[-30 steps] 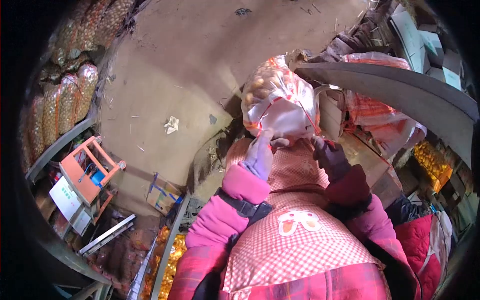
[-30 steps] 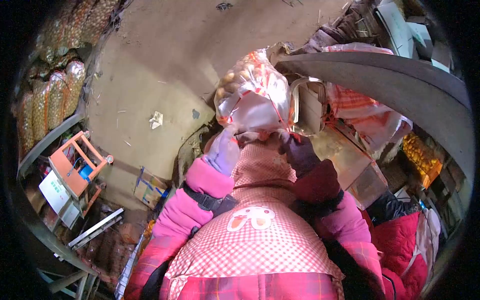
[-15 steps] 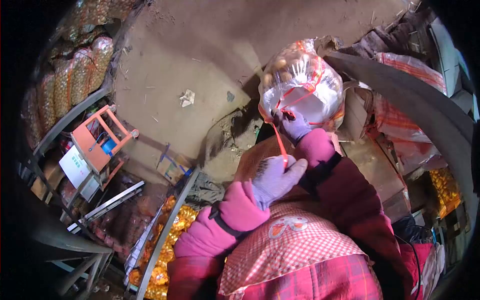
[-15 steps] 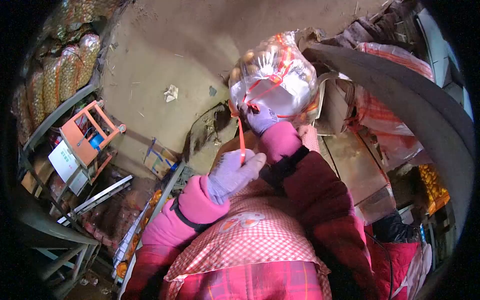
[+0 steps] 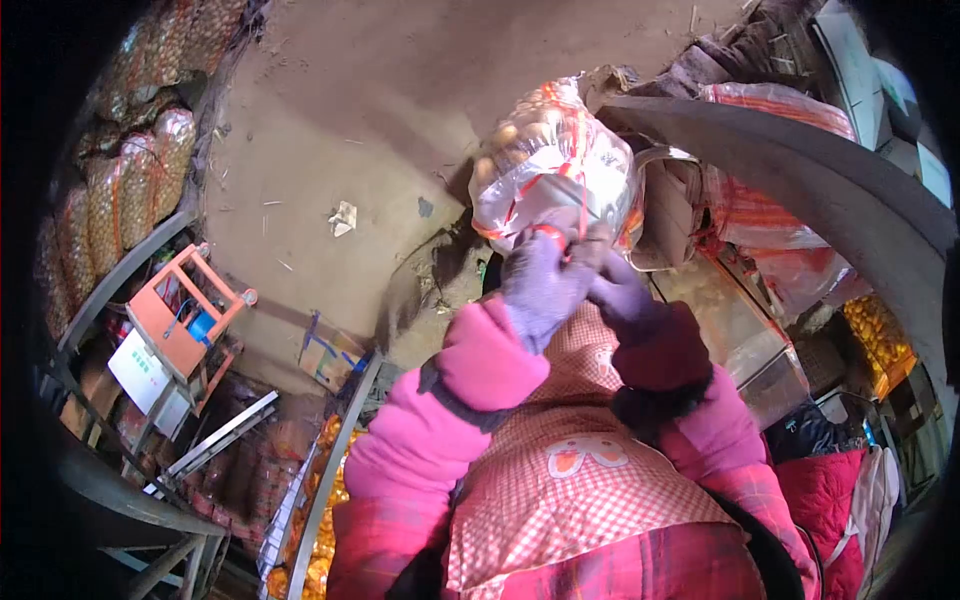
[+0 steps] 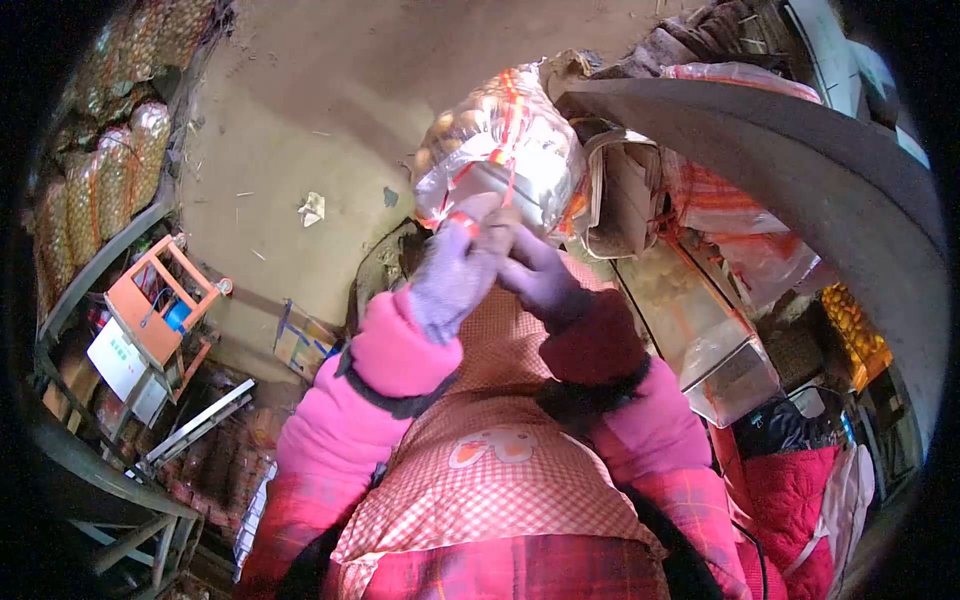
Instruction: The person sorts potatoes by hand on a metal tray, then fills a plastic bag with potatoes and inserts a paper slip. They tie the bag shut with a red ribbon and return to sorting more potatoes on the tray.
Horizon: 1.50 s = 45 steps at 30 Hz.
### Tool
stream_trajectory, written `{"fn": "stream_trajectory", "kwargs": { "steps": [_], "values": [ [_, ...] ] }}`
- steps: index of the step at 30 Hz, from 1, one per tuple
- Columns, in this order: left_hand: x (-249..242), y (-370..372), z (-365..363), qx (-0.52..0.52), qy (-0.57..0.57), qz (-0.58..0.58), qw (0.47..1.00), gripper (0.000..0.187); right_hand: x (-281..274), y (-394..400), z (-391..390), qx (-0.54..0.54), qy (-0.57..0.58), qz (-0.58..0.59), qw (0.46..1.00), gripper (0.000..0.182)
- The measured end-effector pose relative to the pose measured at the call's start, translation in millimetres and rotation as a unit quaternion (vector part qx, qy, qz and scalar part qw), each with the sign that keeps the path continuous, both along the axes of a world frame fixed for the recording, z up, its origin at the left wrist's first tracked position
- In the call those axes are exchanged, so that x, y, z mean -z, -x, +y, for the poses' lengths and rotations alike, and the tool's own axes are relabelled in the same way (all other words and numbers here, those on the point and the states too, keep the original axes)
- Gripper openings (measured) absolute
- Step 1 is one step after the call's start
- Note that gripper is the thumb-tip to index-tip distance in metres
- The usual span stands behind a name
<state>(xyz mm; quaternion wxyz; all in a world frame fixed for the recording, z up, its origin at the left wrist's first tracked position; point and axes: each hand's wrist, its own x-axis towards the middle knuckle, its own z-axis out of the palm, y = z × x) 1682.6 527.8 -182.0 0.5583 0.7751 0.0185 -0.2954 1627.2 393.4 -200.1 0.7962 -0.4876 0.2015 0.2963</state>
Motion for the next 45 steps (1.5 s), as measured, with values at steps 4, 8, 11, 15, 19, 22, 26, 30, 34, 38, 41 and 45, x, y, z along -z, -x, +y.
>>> {"fn": "stream_trajectory", "kwargs": {
  "steps": [4,8,11,15,19,22,26,30,34,38,41,45],
  "values": [
    [4,-16,10,0.174,-0.142,-0.060,0.973,0.053,-6,-14,-21,-0.088,0.011,0.084,0.993,0.028],
    [-14,-28,50,0.112,-0.234,-0.074,0.963,0.029,-9,-21,-35,0.014,-0.065,0.110,0.992,0.019],
    [29,18,40,0.136,-0.258,-0.223,0.930,0.028,-13,-28,-21,0.032,-0.026,0.131,0.991,0.017],
    [86,48,13,0.038,-0.163,-0.227,0.959,0.036,-13,-26,-8,0.033,0.011,0.119,0.992,0.021],
    [83,44,19,-0.034,0.000,0.040,0.999,0.028,-23,-29,4,0.120,0.173,0.007,0.978,0.019],
    [77,27,14,-0.202,0.080,0.297,0.930,0.032,-21,-9,7,-0.155,0.415,-0.189,0.876,0.024],
    [116,19,8,0.064,-0.099,-0.095,0.989,0.026,-23,-31,19,-0.279,0.540,-0.403,0.684,0.023],
    [108,36,19,0.090,-0.052,-0.185,0.977,0.033,-31,-45,19,-0.364,0.568,-0.398,0.622,0.018],
    [120,61,35,0.130,-0.007,-0.155,0.979,0.047,-19,-27,26,-0.385,0.550,-0.353,0.652,0.017],
    [105,47,33,0.177,-0.053,-0.249,0.951,0.041,-26,-41,25,-0.325,0.532,-0.317,0.714,0.022],
    [125,92,54,0.167,-0.009,-0.175,0.970,0.041,-23,-38,26,-0.332,0.504,-0.317,0.731,0.026],
    [97,115,52,0.136,-0.067,0.016,0.988,0.029,-27,-24,23,-0.314,0.486,-0.304,0.757,0.032]
  ]
}}
